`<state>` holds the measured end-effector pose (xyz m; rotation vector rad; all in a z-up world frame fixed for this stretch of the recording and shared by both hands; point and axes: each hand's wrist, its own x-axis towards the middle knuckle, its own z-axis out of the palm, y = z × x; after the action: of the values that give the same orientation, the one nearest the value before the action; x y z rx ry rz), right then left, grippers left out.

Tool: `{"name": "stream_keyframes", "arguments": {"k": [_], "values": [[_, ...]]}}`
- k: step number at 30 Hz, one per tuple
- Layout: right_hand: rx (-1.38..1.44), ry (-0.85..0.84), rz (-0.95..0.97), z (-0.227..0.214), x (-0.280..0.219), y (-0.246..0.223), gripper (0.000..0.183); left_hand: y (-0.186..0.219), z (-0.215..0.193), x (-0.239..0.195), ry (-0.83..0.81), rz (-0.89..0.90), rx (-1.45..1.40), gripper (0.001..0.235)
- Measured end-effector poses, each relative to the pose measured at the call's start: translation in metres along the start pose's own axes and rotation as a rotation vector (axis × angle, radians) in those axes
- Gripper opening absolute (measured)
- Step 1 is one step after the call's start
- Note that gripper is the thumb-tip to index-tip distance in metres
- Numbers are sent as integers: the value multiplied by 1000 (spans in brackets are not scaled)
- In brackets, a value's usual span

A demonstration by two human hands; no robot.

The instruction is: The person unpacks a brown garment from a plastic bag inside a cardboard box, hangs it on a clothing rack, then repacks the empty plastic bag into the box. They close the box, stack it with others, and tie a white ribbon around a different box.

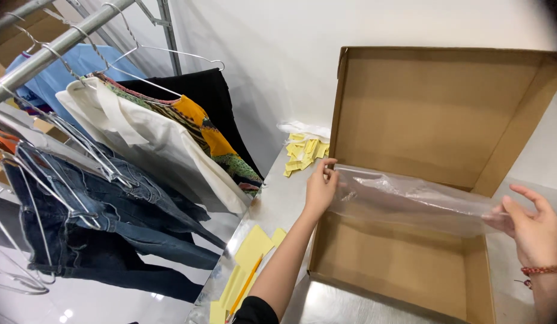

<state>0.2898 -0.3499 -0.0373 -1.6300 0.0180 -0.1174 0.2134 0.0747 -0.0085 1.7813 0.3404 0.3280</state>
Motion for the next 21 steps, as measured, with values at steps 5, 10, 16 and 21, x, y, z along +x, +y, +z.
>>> {"name": "stream_keyframes", "arguments": {"k": [5,10,16,21], "values": [[64,-121,111,-19,-63,-46,44,18,-28,-61,-22,-45,-45,28],[56,-218,276,-51,-140,-33,65,4,-47,-149,-50,-428,-116,66],[153,-133,540,-88,-244,49,70,-63,-51,-252,24,-562,-318,57],[56,-41,795,-102,-294,98,37,-87,-53,-313,99,-616,-372,19]]}}
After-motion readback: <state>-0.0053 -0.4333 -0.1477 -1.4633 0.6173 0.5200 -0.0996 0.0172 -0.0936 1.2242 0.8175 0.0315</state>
